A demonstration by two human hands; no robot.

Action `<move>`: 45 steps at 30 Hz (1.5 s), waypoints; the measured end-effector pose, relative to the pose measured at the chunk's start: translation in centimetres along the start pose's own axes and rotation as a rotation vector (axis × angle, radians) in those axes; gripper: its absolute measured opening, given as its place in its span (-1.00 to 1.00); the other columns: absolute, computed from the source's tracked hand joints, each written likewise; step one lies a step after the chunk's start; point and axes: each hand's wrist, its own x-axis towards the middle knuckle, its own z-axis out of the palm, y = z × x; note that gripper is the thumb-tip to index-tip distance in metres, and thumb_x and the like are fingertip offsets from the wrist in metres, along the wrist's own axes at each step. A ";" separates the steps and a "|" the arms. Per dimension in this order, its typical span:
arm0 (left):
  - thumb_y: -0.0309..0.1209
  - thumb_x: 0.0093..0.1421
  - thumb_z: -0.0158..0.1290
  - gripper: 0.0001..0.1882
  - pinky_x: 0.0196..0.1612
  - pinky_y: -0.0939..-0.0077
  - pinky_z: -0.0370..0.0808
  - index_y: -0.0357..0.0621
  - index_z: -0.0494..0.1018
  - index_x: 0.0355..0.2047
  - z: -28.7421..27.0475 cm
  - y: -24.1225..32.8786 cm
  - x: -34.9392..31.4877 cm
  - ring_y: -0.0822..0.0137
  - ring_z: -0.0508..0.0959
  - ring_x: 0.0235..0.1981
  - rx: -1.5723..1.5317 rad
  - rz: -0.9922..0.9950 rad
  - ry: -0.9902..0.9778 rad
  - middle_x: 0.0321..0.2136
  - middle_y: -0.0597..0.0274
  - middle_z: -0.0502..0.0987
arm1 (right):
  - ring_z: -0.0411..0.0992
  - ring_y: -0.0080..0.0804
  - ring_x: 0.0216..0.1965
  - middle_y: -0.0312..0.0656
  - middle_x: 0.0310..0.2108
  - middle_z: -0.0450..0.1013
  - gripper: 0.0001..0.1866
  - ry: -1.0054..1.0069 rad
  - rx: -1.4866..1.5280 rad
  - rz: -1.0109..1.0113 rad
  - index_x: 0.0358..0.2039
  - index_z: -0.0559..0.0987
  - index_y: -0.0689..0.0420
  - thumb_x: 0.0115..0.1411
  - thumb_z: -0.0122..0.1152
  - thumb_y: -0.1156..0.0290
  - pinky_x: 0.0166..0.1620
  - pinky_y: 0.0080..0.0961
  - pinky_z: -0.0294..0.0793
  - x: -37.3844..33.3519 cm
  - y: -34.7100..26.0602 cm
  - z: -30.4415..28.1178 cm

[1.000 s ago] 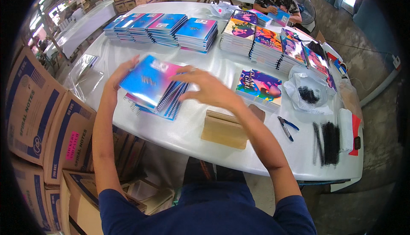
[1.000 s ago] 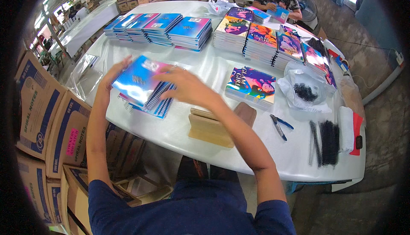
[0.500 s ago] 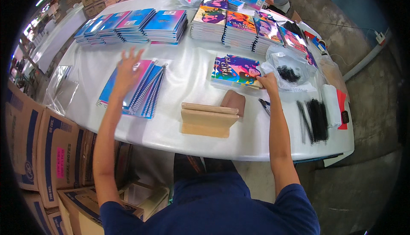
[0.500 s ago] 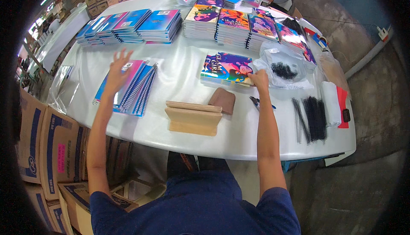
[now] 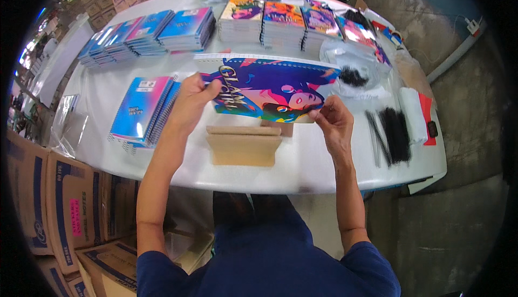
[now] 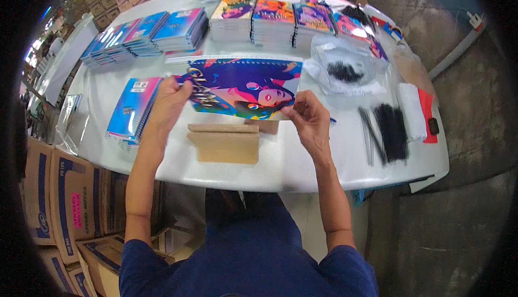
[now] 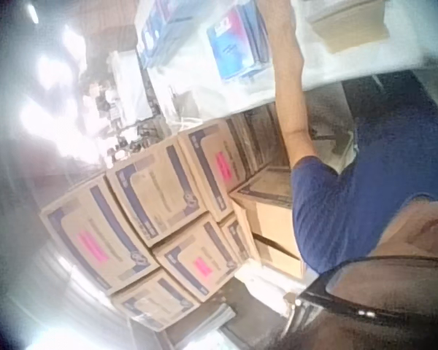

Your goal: The person is assembling spiral notebooks by hand. They insert metal spiral coils into the pre-punched paper stacks, use pliers to cut and crimp the ends of the wire, and stack the finished notebooks on a table.

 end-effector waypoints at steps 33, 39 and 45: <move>-0.06 0.28 0.02 -0.15 0.37 0.18 -0.08 -0.08 -0.15 0.40 -2.2 -6.0 -11.3 0.07 -0.04 0.39 0.204 0.095 0.583 0.39 0.00 -0.09 | 0.39 -0.07 -0.11 -0.06 -0.18 0.45 -0.74 0.537 -1.672 0.100 -0.24 0.50 0.20 0.09 0.26 0.35 -0.12 -0.13 0.38 -0.2 11.1 -22.0; -0.37 0.35 -0.07 -0.31 0.36 0.17 -0.01 -0.07 -0.13 0.39 0.0 -3.3 -11.2 0.08 0.03 0.37 0.246 0.069 0.636 0.36 0.03 0.02 | 0.44 -0.06 -0.20 -0.01 -0.24 0.44 -0.79 0.315 -1.771 0.201 -0.28 0.48 0.21 0.13 0.18 0.37 -0.11 -0.16 0.41 0.9 11.7 -25.6; -0.55 0.25 0.00 -0.34 0.35 0.28 0.03 -0.17 0.06 0.34 3.5 -0.4 -9.9 0.17 0.12 0.35 0.758 0.221 0.597 0.33 0.06 0.11 | 0.47 0.01 -0.20 -0.04 -0.36 0.49 -0.90 0.284 -1.680 -0.043 -0.36 0.52 0.17 0.13 0.11 0.44 -0.25 -0.17 0.47 1.9 8.5 -25.0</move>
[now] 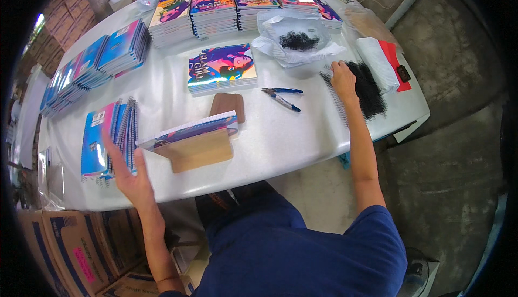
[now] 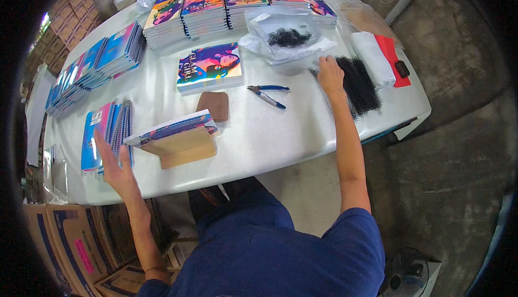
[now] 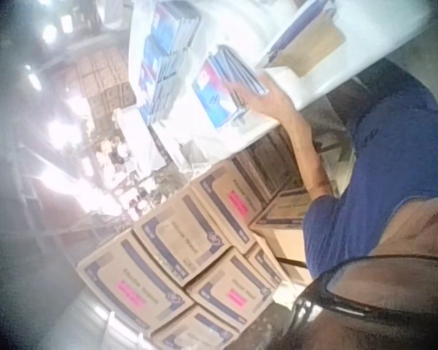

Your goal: The person is assembling spiral notebooks by hand. They insert metal spiral coils into the pre-punched paper stacks, use pliers to cut and crimp the ends of the wire, and stack the finished notebooks on a table.

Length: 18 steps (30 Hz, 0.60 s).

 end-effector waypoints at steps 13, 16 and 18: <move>0.00 0.20 0.01 -0.38 0.27 -0.10 0.09 0.18 0.26 0.25 10.0 4.9 1.8 -0.01 0.32 0.22 0.623 0.430 -0.674 0.19 0.26 0.37 | 0.36 -0.68 -0.40 -0.40 -0.35 0.53 -0.86 -0.533 1.418 -0.162 -0.29 0.65 0.11 0.10 0.33 0.45 -0.41 -0.64 0.30 -2.7 -20.7 -11.8; -0.02 0.22 -0.01 -0.41 0.27 -0.11 0.09 0.23 0.26 0.25 10.0 4.7 1.8 0.02 0.35 0.20 0.613 0.436 -0.672 0.18 0.32 0.39 | 0.36 -0.68 -0.39 -0.40 -0.35 0.53 -0.87 -0.544 1.440 -0.152 -0.29 0.65 0.11 0.10 0.34 0.45 -0.41 -0.63 0.30 -2.6 -20.7 -11.8; -0.03 0.22 -0.01 -0.41 0.27 -0.12 0.09 0.22 0.25 0.25 10.0 4.7 1.8 0.04 0.35 0.20 0.615 0.448 -0.668 0.17 0.30 0.39 | 0.36 -0.68 -0.39 -0.40 -0.36 0.53 -0.87 -0.519 1.421 -0.150 -0.30 0.65 0.11 0.11 0.33 0.44 -0.40 -0.63 0.30 -2.5 -20.7 -11.7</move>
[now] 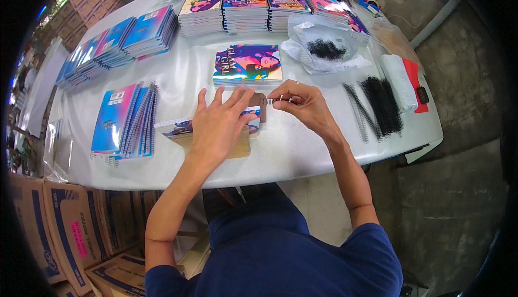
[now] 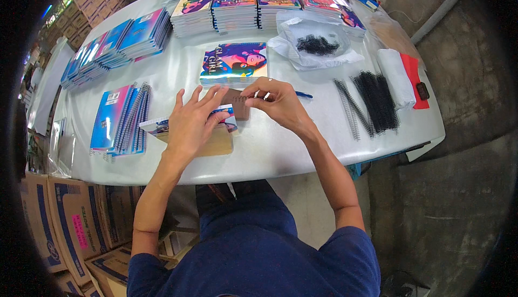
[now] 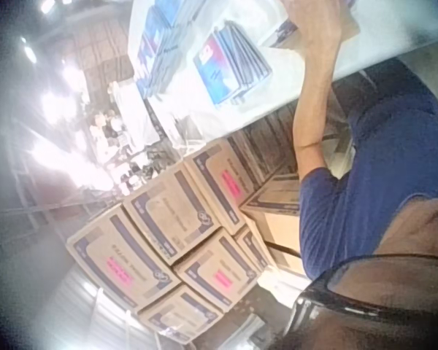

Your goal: The person is assembling spiral notebooks by hand. They insert metal spiral coils into the pre-punched paper stacks, use pliers to cut and crimp the ends of the wire, and stack the finished notebooks on a table.

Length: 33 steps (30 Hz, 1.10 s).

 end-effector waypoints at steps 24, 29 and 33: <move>-0.01 0.11 0.09 -0.28 0.04 0.12 0.45 -0.01 0.24 0.24 -0.5 1.9 -1.3 -0.06 0.42 0.12 0.018 0.150 0.021 0.23 0.08 0.29 | 0.46 -0.21 -0.12 -0.05 -0.22 0.51 -0.69 -0.425 -0.513 -0.408 -0.14 0.57 0.18 0.15 0.25 0.28 -0.01 -0.26 0.43 5.0 7.2 1.6; 0.03 0.05 0.14 -0.10 0.14 0.08 0.34 0.10 0.04 0.35 -1.1 0.4 -2.0 -0.03 0.40 0.14 0.000 -0.006 0.108 0.26 0.02 0.22 | 0.45 -0.26 -0.03 -0.05 -0.04 0.51 -0.53 -0.514 -0.198 -0.042 0.03 0.56 0.09 0.19 0.23 0.09 -0.01 -0.35 0.42 5.9 5.3 -0.7; 0.01 0.01 0.18 -0.05 0.15 0.09 0.33 0.13 0.02 0.36 -0.9 -0.7 -2.3 0.02 0.42 0.13 -0.060 -0.069 0.181 0.24 -0.01 0.26 | 0.44 -0.21 0.01 -0.03 0.01 0.49 -0.49 -0.621 0.365 -0.103 0.02 0.55 0.25 0.24 0.15 0.08 0.01 -0.32 0.40 4.9 1.9 -3.3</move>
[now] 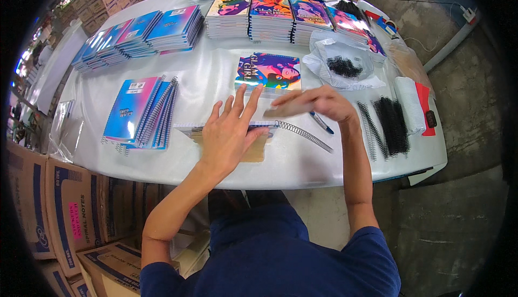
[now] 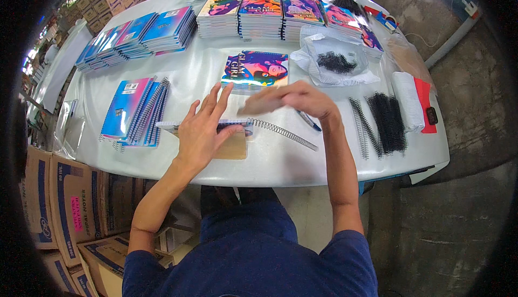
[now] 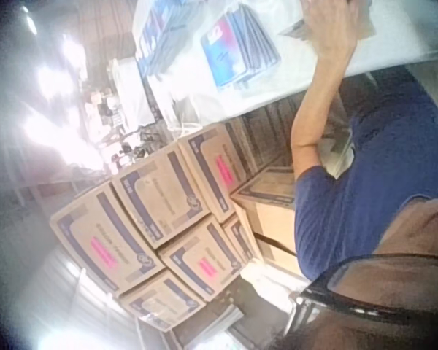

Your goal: The person is assembling spiral notebooks by hand. They insert metal spiral coils into the pre-punched paper stacks, use pliers to cut and crimp the ends of the wire, and stack the finished notebooks on a table.

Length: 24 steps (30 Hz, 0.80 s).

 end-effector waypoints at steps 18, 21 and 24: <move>-0.04 -0.08 0.27 -0.02 0.15 0.13 0.34 0.16 0.07 0.34 -0.3 -0.9 -0.1 0.11 0.45 0.10 -0.016 -0.020 0.046 0.15 0.06 0.38 | 0.38 0.01 0.11 0.26 0.04 0.40 -0.32 0.042 -0.354 0.232 -0.07 0.55 0.41 0.17 0.16 -0.06 0.17 -0.18 0.32 1.8 0.3 2.4; -0.05 -0.09 0.28 -0.01 0.15 0.11 0.33 0.17 0.07 0.34 -0.5 -1.2 -0.6 0.10 0.45 0.11 0.010 -0.052 0.051 0.16 0.07 0.37 | 0.43 -0.21 0.04 0.02 0.03 0.47 -0.53 0.058 0.512 -0.126 -0.04 0.57 0.29 0.21 0.21 0.17 0.11 -0.35 0.36 1.7 0.7 3.6; -0.07 -0.11 0.30 0.01 0.16 0.09 0.33 0.17 0.07 0.34 -1.0 -1.4 -0.4 0.12 0.43 0.13 -0.019 -0.054 0.039 0.17 0.09 0.37 | 0.37 -0.07 0.12 0.16 0.05 0.42 -0.39 -0.033 -0.033 0.067 -0.02 0.54 0.36 0.17 0.19 0.02 0.18 -0.24 0.30 3.2 0.7 3.0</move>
